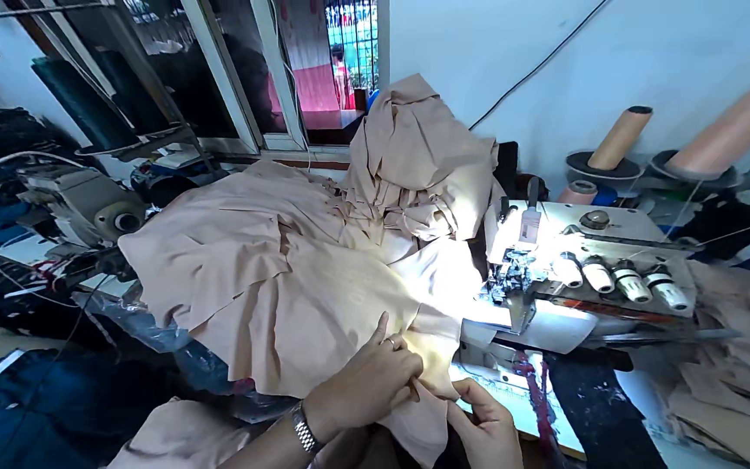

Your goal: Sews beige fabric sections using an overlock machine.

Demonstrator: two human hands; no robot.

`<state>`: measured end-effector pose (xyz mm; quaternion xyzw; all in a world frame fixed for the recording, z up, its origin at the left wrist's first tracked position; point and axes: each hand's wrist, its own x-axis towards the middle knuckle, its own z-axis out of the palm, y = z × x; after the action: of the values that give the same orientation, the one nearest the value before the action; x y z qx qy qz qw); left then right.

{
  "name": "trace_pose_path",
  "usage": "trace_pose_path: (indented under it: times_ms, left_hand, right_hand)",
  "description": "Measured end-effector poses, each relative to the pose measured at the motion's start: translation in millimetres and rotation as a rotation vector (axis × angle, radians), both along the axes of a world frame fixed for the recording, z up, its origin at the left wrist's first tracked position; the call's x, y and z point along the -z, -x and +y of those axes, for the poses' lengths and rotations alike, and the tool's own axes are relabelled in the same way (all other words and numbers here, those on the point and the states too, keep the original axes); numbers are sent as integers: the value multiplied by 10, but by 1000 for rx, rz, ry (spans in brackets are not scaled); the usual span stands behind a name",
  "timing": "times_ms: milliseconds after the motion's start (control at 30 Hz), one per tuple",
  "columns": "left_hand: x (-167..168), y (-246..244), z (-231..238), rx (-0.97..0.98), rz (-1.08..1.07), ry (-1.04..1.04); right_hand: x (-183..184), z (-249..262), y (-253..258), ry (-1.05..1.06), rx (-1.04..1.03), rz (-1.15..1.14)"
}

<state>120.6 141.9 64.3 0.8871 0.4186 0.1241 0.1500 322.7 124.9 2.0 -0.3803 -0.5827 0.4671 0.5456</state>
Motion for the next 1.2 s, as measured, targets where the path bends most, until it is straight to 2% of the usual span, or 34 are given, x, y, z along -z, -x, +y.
trace_pose_path:
  times_ms: [67,200,367,467,767,933,1067,1200]
  left_hand:
    - [-21,20,-4,47,-62,-4]
    - [-136,90,-35,139,-380,96]
    - [-70,97,2,-58,-774,100]
    - [-59,60,-13,-113,-891,128]
    - [19,-11,15,-161,-895,77]
    - [70,-54,46,-189,-899,14]
    - [78,-89,122,-244,-838,-91]
    - [-99,1,244,-317,-875,-127]
  right_hand:
    - [13,107,45,-32,0,12]
    - [-86,207,82,-39,-71,75]
    - [-316,267,175,-33,-83,123]
    - [-328,302,195,-68,-110,115]
    - [-253,297,172,-110,-144,126]
    - [-236,346,145,-195,-134,26]
    - [-194,388,180,-206,-168,152]
    - [82,441,158,-123,-316,204]
